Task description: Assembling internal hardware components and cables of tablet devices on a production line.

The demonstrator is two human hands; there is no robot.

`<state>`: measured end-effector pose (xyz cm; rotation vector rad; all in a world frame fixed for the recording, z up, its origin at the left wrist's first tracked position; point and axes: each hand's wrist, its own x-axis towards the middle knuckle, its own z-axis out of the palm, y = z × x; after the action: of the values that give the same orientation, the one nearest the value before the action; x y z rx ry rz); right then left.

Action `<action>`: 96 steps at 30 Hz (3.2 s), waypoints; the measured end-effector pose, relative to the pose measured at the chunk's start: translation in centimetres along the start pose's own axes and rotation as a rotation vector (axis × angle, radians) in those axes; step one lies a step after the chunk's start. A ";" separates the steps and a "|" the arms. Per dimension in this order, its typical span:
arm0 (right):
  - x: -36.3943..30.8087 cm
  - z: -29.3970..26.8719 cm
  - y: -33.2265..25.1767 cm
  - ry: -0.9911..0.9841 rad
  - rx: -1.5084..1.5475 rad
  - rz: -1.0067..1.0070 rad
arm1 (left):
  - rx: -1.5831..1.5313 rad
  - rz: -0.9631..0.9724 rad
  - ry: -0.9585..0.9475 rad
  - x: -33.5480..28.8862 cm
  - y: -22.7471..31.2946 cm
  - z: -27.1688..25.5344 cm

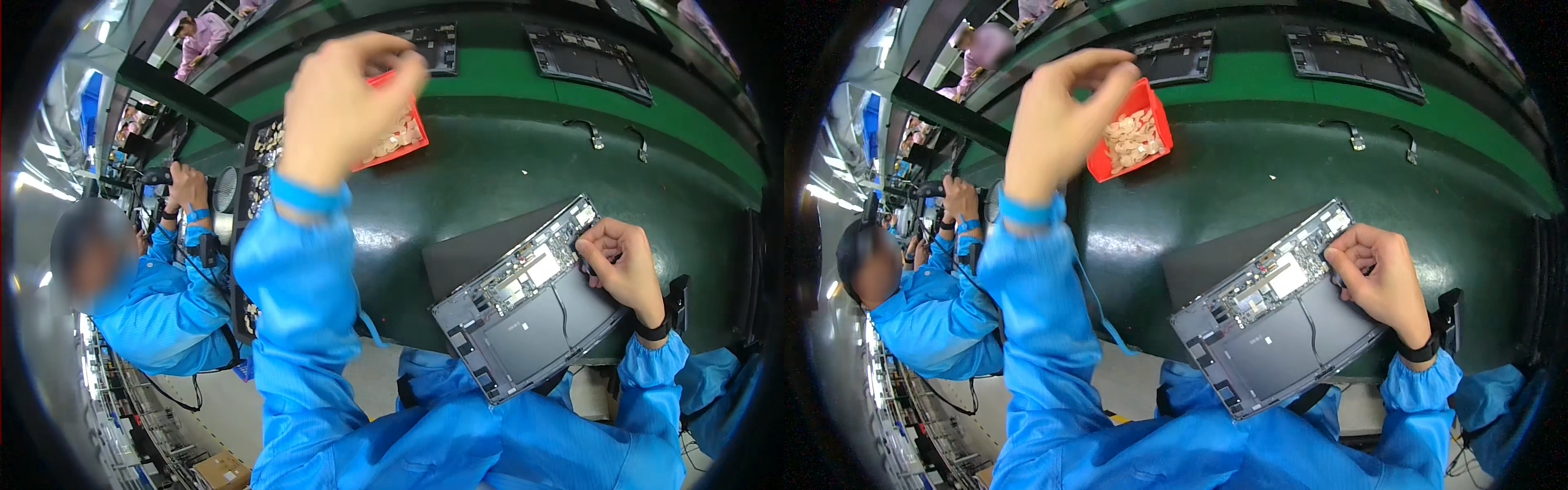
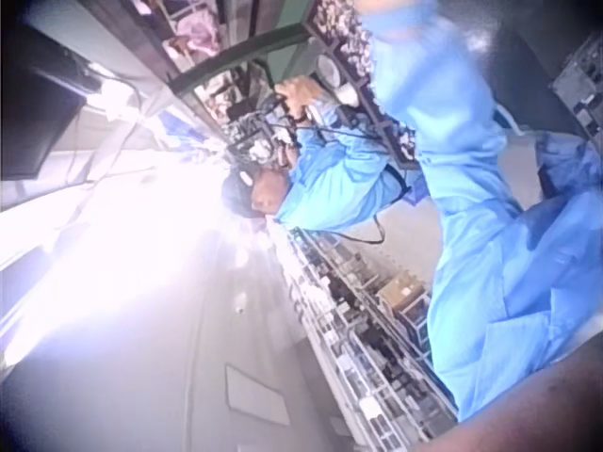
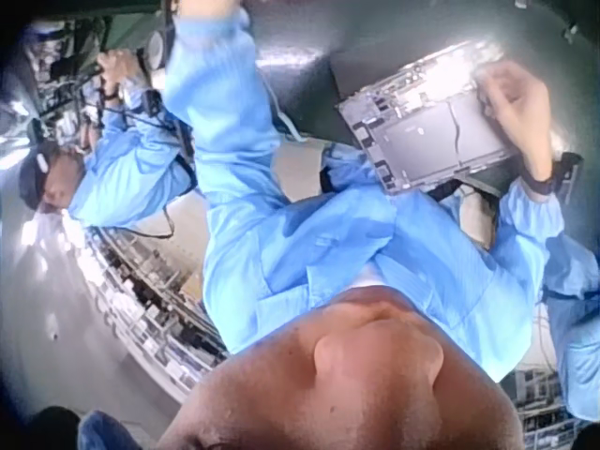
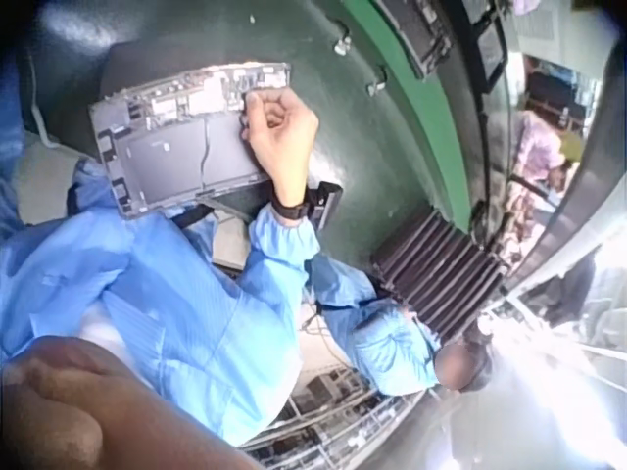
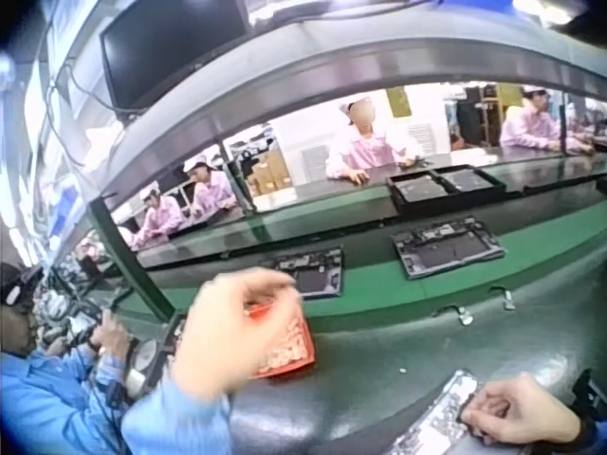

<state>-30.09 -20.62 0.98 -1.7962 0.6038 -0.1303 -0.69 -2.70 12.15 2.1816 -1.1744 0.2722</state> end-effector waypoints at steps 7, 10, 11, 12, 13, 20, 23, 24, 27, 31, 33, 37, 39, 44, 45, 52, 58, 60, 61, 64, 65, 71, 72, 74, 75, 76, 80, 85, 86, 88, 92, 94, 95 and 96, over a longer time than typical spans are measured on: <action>0.3 -0.1 0.1 -0.033 0.024 -0.050 | 0.460 -0.284 -0.134 11.5 -19.5 3.7; 0.3 -0.4 -0.1 -0.053 -0.004 -0.076 | 0.484 -0.443 -0.227 13.6 -24.3 6.1; 0.4 -0.4 -0.2 -0.060 -0.035 -0.092 | 0.379 -0.533 -0.390 14.7 -28.1 5.7; 0.5 -0.5 -0.3 -0.064 -0.025 -0.055 | 0.360 -0.528 -0.400 15.2 -29.2 7.0; 0.6 -0.7 -0.1 -0.069 -0.024 -0.049 | 0.434 -0.564 -0.427 15.2 -28.5 7.8; 0.4 -0.8 0.2 -0.072 -0.072 -0.157 | 0.394 -0.662 -0.586 17.3 -30.1 7.6; 0.6 -0.9 0.7 -0.071 -0.081 -0.197 | 0.274 -0.740 -0.603 16.6 -30.4 7.5; 0.6 -1.1 0.7 -0.063 -0.084 -0.195 | 0.251 -0.775 -0.580 16.5 -29.4 6.7; 0.4 -1.3 0.8 -0.053 -0.088 -0.181 | -0.254 -0.783 -0.505 16.6 -27.3 5.7; 1.0 -1.2 1.3 -0.074 -0.122 -0.320 | -0.488 -0.679 -0.328 18.7 -27.4 0.2; 1.2 -1.4 1.4 -0.077 -0.106 -0.336 | -0.477 -0.560 -0.341 20.1 -22.1 -1.9; 1.0 -1.2 1.6 -0.086 -0.089 -0.349 | -0.613 -0.302 -0.380 18.5 -7.5 -1.4; 1.0 -1.3 1.7 -0.119 -0.071 -0.318 | -0.721 -0.162 -0.426 15.5 2.9 3.3; 0.9 -0.7 1.5 -0.112 -0.139 -0.344 | -0.629 0.173 -0.819 11.0 18.0 15.8; 1.1 -0.3 0.9 -0.140 -0.156 -0.339 | -0.614 0.187 -0.836 10.7 18.9 19.2; 0.7 -0.9 0.5 -0.074 -0.048 -0.291 | -0.417 0.245 -0.822 9.0 21.8 29.8; 1.0 -0.6 0.7 -0.127 -0.104 -0.178 | -0.400 0.487 -0.354 3.4 14.9 14.7; 0.6 -1.0 0.6 -0.107 -0.083 -0.146 | -0.380 0.443 -0.357 -0.4 13.3 11.2; 0.5 -1.1 0.8 -0.088 -0.067 -0.124 | -0.365 0.400 -0.364 -2.4 12.2 10.7; 0.7 -0.6 0.8 -0.110 -0.058 -0.113 | -0.267 0.331 -0.363 -8.2 8.5 10.3; 0.7 -0.5 0.6 -0.108 -0.067 -0.099 | -0.259 0.299 -0.400 -9.7 7.9 10.3; 0.8 -0.2 0.4 -0.110 -0.065 -0.061 | -0.283 0.420 -0.313 -13.5 6.5 11.8; 0.8 -0.2 0.4 -0.104 -0.063 -0.066 | -0.274 0.445 -0.286 -13.5 6.5 12.1; 0.9 -0.1 0.4 -0.102 -0.057 -0.056 | -0.267 0.470 -0.262 -13.7 6.3 12.5; 0.9 -0.2 0.4 -0.097 -0.051 -0.049 | -0.258 0.488 -0.245 -13.8 6.3 12.7; 0.9 -0.2 0.5 -0.096 -0.050 -0.046 | -0.249 0.506 -0.228 -13.8 6.3 12.8; 1.0 -0.4 0.3 -0.109 -0.061 -0.037 | -0.215 0.520 -0.217 -13.9 6.5 13.0; 1.2 -0.5 0.2 -0.122 -0.066 -0.038 | -0.148 0.505 -0.198 -14.0 7.1 12.9; 1.2 -0.5 0.2 -0.119 -0.072 -0.026 | -0.146 0.507 -0.197 -14.1 7.3 12.9; 1.2 -0.6 0.3 -0.116 -0.079 -0.021 | -0.108 0.498 -0.193 -14.4 7.5 12.9; 0.7 -1.3 -0.1 -0.088 -0.018 -0.054 | -0.227 0.479 -0.214 -14.1 6.7 13.2; 0.6 -2.2 -0.4 -0.067 -0.037 0.029 | -0.360 0.408 -0.229 -14.2 6.3 13.1; 0.6 -2.7 -0.5 -0.102 -0.042 0.054 | -0.355 0.411 -0.229 -14.2 6.1 13.0; 0.7 -2.8 -0.6 -0.114 -0.023 0.052 | -0.359 0.421 -0.226 -14.2 6.0 13.1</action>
<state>-30.41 -23.25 2.24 -1.7948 0.5721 0.0146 -15.25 -3.66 -1.81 1.6737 -1.6661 -0.0159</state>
